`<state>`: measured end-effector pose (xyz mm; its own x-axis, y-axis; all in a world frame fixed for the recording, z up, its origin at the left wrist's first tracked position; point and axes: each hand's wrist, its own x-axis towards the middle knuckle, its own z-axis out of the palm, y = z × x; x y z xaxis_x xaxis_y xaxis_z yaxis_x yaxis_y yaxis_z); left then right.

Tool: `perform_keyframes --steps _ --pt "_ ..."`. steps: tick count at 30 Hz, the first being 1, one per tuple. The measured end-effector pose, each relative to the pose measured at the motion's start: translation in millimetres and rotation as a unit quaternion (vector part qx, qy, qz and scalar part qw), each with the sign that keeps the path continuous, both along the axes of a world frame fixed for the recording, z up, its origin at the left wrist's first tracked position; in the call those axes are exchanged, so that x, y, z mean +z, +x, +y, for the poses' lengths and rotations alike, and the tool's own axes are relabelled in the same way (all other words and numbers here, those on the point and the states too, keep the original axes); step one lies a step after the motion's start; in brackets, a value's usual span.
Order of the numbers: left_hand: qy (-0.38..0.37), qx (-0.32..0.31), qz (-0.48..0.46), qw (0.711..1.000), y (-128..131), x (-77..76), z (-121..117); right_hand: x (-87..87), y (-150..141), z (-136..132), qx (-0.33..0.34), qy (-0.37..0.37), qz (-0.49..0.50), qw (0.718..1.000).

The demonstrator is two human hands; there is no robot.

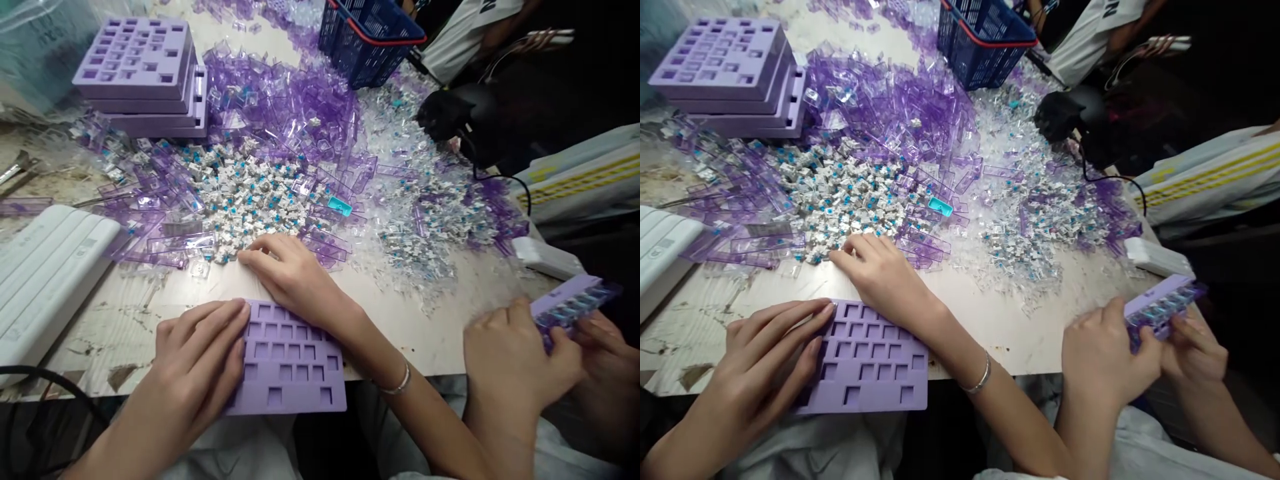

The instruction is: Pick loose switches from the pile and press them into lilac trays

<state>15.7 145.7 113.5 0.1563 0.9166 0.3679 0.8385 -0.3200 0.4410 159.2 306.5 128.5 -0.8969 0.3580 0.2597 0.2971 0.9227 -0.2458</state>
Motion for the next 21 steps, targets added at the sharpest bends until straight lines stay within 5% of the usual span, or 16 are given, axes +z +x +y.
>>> perform_keyframes --steps 7,11,21 --pt "0.027 0.007 0.000 1.000 1.9 0.7 0.7 27.3 25.2 -19.2 -0.034 -0.205 0.094 0.974" --pt "0.020 0.025 -0.015 0.999 3.4 2.4 0.9 25.3 34.0 -40.3 -0.061 -0.314 0.075 0.945" --pt "0.039 0.012 -0.033 0.999 1.8 4.2 4.3 16.1 32.1 -51.7 -0.143 -0.318 0.074 0.934"
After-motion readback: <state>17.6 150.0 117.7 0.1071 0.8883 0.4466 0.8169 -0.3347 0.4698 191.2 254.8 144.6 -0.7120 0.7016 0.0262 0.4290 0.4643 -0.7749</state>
